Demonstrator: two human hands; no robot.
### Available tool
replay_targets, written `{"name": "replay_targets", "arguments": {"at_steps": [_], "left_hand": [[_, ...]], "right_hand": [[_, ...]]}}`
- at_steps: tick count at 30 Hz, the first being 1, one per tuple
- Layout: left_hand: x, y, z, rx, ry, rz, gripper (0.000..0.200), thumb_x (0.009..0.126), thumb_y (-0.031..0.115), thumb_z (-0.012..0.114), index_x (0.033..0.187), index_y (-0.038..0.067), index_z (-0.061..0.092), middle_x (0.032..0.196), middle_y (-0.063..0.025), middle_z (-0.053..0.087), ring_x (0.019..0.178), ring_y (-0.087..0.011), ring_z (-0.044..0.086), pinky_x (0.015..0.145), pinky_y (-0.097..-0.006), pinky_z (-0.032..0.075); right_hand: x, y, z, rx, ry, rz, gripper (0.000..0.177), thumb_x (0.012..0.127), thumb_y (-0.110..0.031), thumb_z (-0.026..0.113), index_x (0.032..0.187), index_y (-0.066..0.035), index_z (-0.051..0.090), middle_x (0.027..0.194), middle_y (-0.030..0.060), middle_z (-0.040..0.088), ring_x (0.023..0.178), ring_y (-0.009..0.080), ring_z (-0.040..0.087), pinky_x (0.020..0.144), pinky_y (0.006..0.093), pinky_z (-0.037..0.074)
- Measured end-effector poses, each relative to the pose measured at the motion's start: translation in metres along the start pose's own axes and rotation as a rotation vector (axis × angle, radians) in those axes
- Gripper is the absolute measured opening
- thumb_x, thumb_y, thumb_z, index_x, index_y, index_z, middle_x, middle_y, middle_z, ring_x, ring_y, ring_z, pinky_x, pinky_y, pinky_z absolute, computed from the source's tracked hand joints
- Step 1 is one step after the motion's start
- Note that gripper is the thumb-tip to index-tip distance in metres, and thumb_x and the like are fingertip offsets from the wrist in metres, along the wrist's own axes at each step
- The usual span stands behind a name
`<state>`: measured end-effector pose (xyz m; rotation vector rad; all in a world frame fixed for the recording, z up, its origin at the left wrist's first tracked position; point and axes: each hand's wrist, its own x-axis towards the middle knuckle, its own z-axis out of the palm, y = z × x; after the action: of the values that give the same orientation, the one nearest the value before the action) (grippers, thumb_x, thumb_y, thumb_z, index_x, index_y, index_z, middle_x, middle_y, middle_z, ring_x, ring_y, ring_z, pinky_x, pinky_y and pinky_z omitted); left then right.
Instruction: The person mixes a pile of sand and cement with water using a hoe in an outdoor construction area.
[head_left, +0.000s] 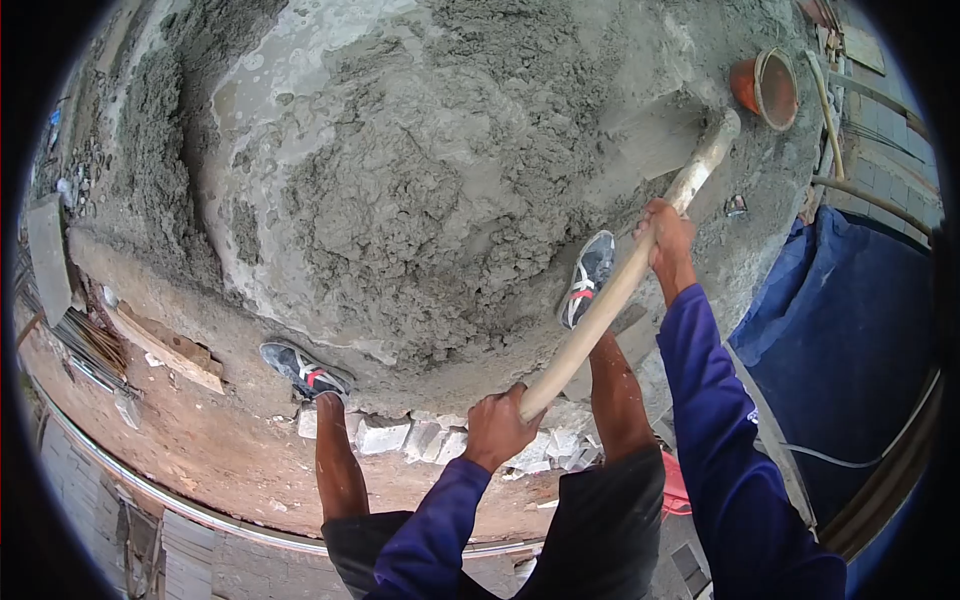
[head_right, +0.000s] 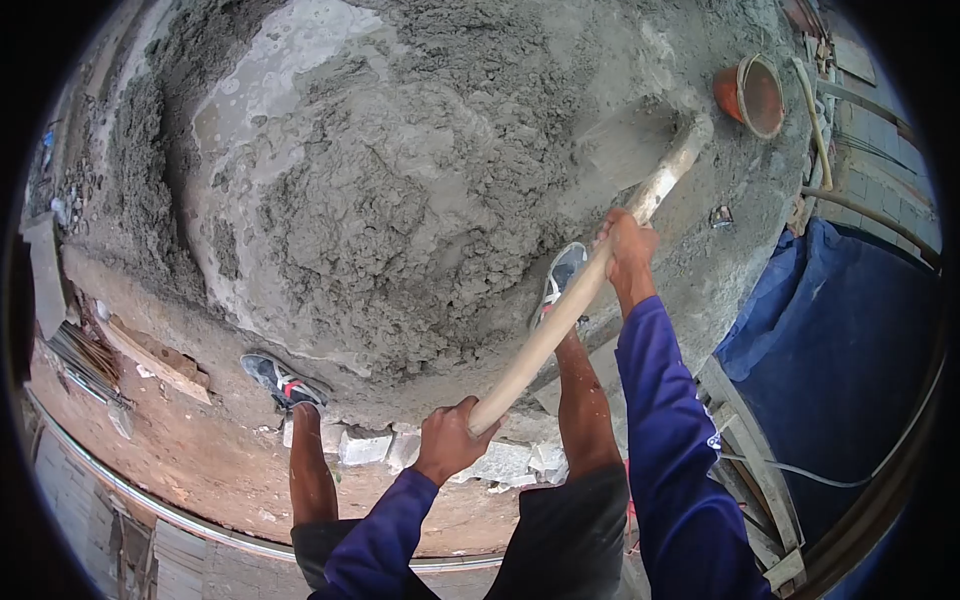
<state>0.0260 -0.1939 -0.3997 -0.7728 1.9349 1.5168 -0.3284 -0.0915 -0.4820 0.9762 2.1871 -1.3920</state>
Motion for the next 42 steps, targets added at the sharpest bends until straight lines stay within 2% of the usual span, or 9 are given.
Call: {"name": "replay_targets", "arguments": {"at_steps": [6, 9, 18, 23, 26, 30, 34, 37, 42], "left_hand": [[0.041, 0.04, 0.026, -0.047, -0.008, -0.185, 0.049, 0.085, 0.05, 0.077, 0.095, 0.002, 0.069, 0.073, -0.0212, 0.07, 0.073, -0.0418, 0.071, 0.069, -0.0493, 0.056], [-0.038, 0.024, 0.005, -0.101, 0.008, -0.321, 0.044, 0.083, 0.042, 0.084, 0.086, 0.0, 0.07, 0.071, -0.019, 0.07, 0.064, -0.0342, 0.071, 0.062, -0.0416, 0.055], [-0.175, 0.062, -0.019, 0.128, -0.026, -0.669, 0.053, 0.082, 0.054, 0.08, 0.083, 0.004, 0.065, 0.066, -0.022, 0.068, 0.063, -0.0436, 0.07, 0.058, -0.0528, 0.056], [-0.178, 0.122, -0.081, 0.143, 0.161, -0.508, 0.036, 0.084, 0.036, 0.079, 0.095, 0.006, 0.062, 0.071, -0.0202, 0.067, 0.067, -0.0437, 0.068, 0.057, -0.0528, 0.053], [-0.217, 0.111, -0.155, 0.09, -0.042, -0.456, 0.044, 0.085, 0.041, 0.079, 0.097, 0.005, 0.056, 0.068, -0.0221, 0.064, 0.064, -0.0453, 0.065, 0.053, -0.0531, 0.051], [-0.302, -0.016, -0.26, 0.349, -0.17, -0.288, 0.034, 0.078, 0.035, 0.085, 0.077, 0.007, 0.065, 0.061, -0.0155, 0.065, 0.061, -0.0357, 0.07, 0.061, -0.0452, 0.057], [-0.309, -0.19, -0.33, 0.639, 0.12, -0.179, 0.017, 0.063, 0.011, 0.075, 0.068, 0.012, 0.059, 0.062, -0.0109, 0.065, 0.059, -0.0347, 0.066, 0.057, -0.0457, 0.052], [-0.284, -0.241, -0.317, 0.584, 0.16, -0.176, 0.019, 0.061, 0.011, 0.077, 0.071, 0.011, 0.061, 0.066, -0.0119, 0.065, 0.067, -0.0357, 0.067, 0.062, -0.0468, 0.053], [-0.183, -0.144, -0.139, 0.132, 0.081, -0.039, 0.028, 0.071, 0.022, 0.083, 0.092, 0.013, 0.066, 0.076, -0.015, 0.07, 0.071, -0.0375, 0.071, 0.063, -0.049, 0.056]], "right_hand": [[0.101, 0.05, 0.029, -0.122, -0.149, 0.228, 0.007, 0.084, -0.002, 0.062, 0.081, 0.0, 0.056, 0.066, 0.0074, 0.05, 0.049, 0.0198, 0.048, 0.046, 0.0372, 0.046], [0.021, 0.117, 0.043, -0.194, -0.133, 0.392, 0.01, 0.082, -0.001, 0.061, 0.076, 0.0, 0.054, 0.064, 0.0086, 0.049, 0.049, 0.0208, 0.049, 0.044, 0.038, 0.045], [-0.131, 0.275, 0.035, -0.154, -0.356, 0.732, 0.014, 0.081, -0.005, 0.064, 0.07, -0.002, 0.057, 0.057, 0.0071, 0.05, 0.044, 0.0204, 0.051, 0.043, 0.0389, 0.046], [-0.133, 0.222, 0.026, -0.152, -0.444, 0.78, 0.009, 0.081, -0.004, 0.064, 0.077, 0.0, 0.057, 0.061, 0.0088, 0.051, 0.046, 0.0221, 0.051, 0.045, 0.0416, 0.048], [-0.189, 0.185, 0.025, -0.067, -0.37, 0.786, 0.008, 0.083, -0.003, 0.064, 0.079, -0.001, 0.057, 0.065, 0.0076, 0.05, 0.048, 0.0199, 0.049, 0.046, 0.0401, 0.048], [-0.33, 0.133, 0.059, 0.231, -0.101, 0.716, 0.008, 0.085, 0.0, 0.063, 0.085, -0.002, 0.056, 0.072, 0.006, 0.051, 0.052, 0.0177, 0.05, 0.049, 0.0383, 0.048], [-0.414, 0.156, 0.116, 0.425, -0.103, 0.7, 0.025, 0.083, 0.005, 0.067, 0.103, -0.001, 0.052, 0.073, 0.0063, 0.052, 0.054, 0.0197, 0.051, 0.056, 0.0392, 0.052], [-0.42, 0.112, 0.136, 0.459, -0.217, 0.542, 0.03, 0.082, 0.006, 0.069, 0.105, -0.001, 0.051, 0.074, 0.0082, 0.054, 0.058, 0.0211, 0.054, 0.06, 0.0406, 0.052], [-0.286, 0.024, 0.072, 0.278, -0.129, 0.106, 0.015, 0.083, 0.0, 0.065, 0.09, -0.001, 0.052, 0.069, 0.0074, 0.05, 0.051, 0.0191, 0.05, 0.047, 0.0375, 0.045]]}}
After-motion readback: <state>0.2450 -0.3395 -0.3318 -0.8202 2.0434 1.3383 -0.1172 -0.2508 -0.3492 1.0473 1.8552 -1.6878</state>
